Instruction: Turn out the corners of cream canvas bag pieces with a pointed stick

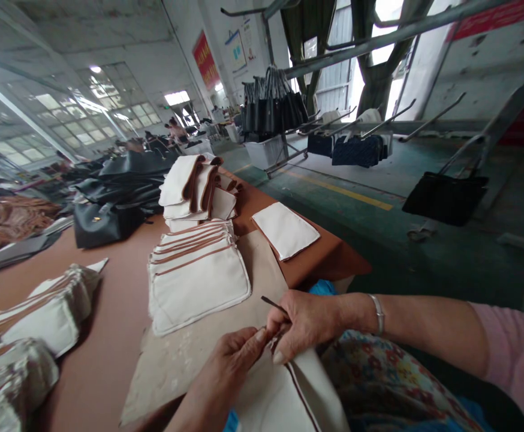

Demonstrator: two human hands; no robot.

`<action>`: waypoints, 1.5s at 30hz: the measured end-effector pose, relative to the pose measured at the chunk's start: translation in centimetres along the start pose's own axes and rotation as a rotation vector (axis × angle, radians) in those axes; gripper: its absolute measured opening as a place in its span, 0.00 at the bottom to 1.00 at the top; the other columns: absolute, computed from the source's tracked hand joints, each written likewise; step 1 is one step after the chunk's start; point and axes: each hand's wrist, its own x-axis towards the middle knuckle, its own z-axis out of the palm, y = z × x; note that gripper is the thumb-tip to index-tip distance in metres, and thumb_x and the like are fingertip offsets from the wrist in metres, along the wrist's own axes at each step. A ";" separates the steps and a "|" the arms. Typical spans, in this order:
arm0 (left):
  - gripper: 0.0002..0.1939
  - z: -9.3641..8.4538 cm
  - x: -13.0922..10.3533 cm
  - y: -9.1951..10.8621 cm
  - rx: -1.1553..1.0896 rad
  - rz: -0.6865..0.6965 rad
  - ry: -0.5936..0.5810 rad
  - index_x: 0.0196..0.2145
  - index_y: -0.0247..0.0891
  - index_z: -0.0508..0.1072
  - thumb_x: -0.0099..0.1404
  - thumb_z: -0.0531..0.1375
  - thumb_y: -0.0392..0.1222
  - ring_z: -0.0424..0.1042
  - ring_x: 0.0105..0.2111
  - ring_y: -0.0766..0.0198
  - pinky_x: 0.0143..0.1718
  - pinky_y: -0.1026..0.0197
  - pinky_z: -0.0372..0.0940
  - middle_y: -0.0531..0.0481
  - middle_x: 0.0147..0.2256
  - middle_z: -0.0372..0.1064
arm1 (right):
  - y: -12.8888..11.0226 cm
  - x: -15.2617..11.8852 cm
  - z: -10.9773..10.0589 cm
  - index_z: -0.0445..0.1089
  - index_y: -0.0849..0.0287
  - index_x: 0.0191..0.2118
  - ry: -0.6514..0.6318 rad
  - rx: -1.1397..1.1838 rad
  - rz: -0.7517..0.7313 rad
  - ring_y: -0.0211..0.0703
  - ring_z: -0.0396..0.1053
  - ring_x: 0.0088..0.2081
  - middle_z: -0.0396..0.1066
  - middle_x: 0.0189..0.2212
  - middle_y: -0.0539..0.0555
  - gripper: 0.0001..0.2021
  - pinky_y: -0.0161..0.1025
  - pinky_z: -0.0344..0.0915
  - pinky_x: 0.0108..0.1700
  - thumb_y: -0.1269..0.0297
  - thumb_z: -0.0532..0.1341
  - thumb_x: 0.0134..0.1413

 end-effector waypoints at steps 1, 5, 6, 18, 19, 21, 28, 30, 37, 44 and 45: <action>0.21 0.0 0.0 0.1 -0.025 -0.006 -0.043 0.28 0.34 0.72 0.63 0.60 0.57 0.61 0.27 0.64 0.28 0.65 0.56 0.50 0.27 0.65 | 0.0 0.0 -0.1 0.72 0.67 0.35 -0.003 0.020 -0.010 0.30 0.59 0.24 0.67 0.24 0.47 0.19 0.27 0.56 0.26 0.57 0.72 0.40; 0.20 0.1 -0.1 0.6 -0.060 0.035 -0.103 0.29 0.34 0.71 0.65 0.59 0.55 0.61 0.31 0.64 0.35 0.64 0.59 0.49 0.31 0.66 | -0.1 -0.1 -0.6 0.64 0.64 0.27 0.059 0.042 -0.052 0.27 0.50 0.19 0.56 0.18 0.43 0.24 0.27 0.48 0.19 0.44 0.63 0.52; 0.20 0.1 -0.1 0.7 -0.045 0.048 -0.104 0.28 0.34 0.71 0.65 0.59 0.55 0.61 0.32 0.64 0.37 0.64 0.59 0.49 0.31 0.66 | -0.2 -0.1 -0.6 0.62 0.63 0.26 0.049 0.054 -0.052 0.27 0.48 0.18 0.54 0.17 0.42 0.25 0.28 0.47 0.19 0.42 0.62 0.52; 0.18 -0.4 -0.4 1.9 0.252 0.154 -0.245 0.33 0.35 0.73 0.70 0.52 0.51 0.62 0.35 0.62 0.39 0.64 0.58 0.50 0.32 0.66 | -1.4 -0.8 -2.0 0.65 0.63 0.30 -0.184 -0.051 0.078 0.26 0.51 0.14 0.56 0.16 0.41 0.18 0.27 0.48 0.16 0.50 0.63 0.54; 0.17 -0.4 -0.5 2.1 0.267 0.166 -0.257 0.33 0.35 0.72 0.71 0.52 0.50 0.62 0.34 0.63 0.39 0.65 0.58 0.51 0.32 0.65 | -1.3 -0.8 -2.0 0.66 0.63 0.32 -0.184 -0.079 0.069 0.26 0.50 0.14 0.56 0.16 0.41 0.18 0.27 0.47 0.16 0.50 0.63 0.55; 0.16 -0.2 -0.6 2.4 0.317 0.182 -0.266 0.33 0.36 0.71 0.71 0.52 0.49 0.60 0.33 0.64 0.36 0.66 0.58 0.53 0.31 0.64 | -1.0 -0.8 -2.2 0.67 0.64 0.33 -0.187 -0.124 0.033 0.26 0.50 0.16 0.56 0.17 0.42 0.19 0.27 0.47 0.18 0.49 0.63 0.54; 0.16 0.6 -0.2 1.4 0.764 0.311 -0.072 0.26 0.40 0.62 0.71 0.49 0.46 0.58 0.24 0.66 0.27 0.66 0.55 0.56 0.23 0.59 | 0.0 -0.7 -2.4 0.68 0.67 0.34 -0.180 -0.238 -0.114 0.28 0.52 0.23 0.58 0.22 0.45 0.14 0.27 0.50 0.24 0.56 0.61 0.56; 0.15 0.3 0.2 -0.1 0.910 0.380 -0.011 0.27 0.40 0.63 0.72 0.47 0.43 0.62 0.24 0.65 0.27 0.64 0.55 0.54 0.24 0.62 | 0.0 -0.7 -1.9 0.68 0.66 0.32 -0.128 -0.313 -0.163 0.29 0.53 0.24 0.58 0.22 0.45 0.09 0.27 0.51 0.25 0.63 0.59 0.55; 0.13 0.3 0.7 -2.9 0.823 0.457 0.203 0.29 0.40 0.65 0.71 0.48 0.42 0.65 0.25 0.62 0.28 0.63 0.56 0.53 0.25 0.63 | 0.4 -1.2 0.2 0.66 0.64 0.27 0.264 -0.639 -0.352 0.30 0.56 0.23 0.61 0.21 0.45 0.03 0.28 0.52 0.25 0.75 0.56 0.45; 0.19 0.2 -0.1 -0.1 0.221 0.174 -0.116 0.31 0.36 0.70 0.69 0.53 0.54 0.63 0.33 0.62 0.35 0.65 0.58 0.52 0.30 0.65 | 0.2 -1.7 -0.8 0.67 0.65 0.30 0.083 -0.436 -0.305 0.29 0.53 0.23 0.59 0.21 0.44 0.04 0.26 0.53 0.26 0.73 0.56 0.48; 0.18 0.1 0.0 -0.1 0.202 0.159 -0.141 0.32 0.36 0.71 0.68 0.55 0.54 0.63 0.33 0.62 0.35 0.65 0.58 0.51 0.31 0.66 | 0.1 -1.7 -0.8 0.68 0.66 0.31 0.068 -0.427 -0.293 0.29 0.53 0.23 0.60 0.21 0.44 0.04 0.26 0.53 0.26 0.73 0.56 0.48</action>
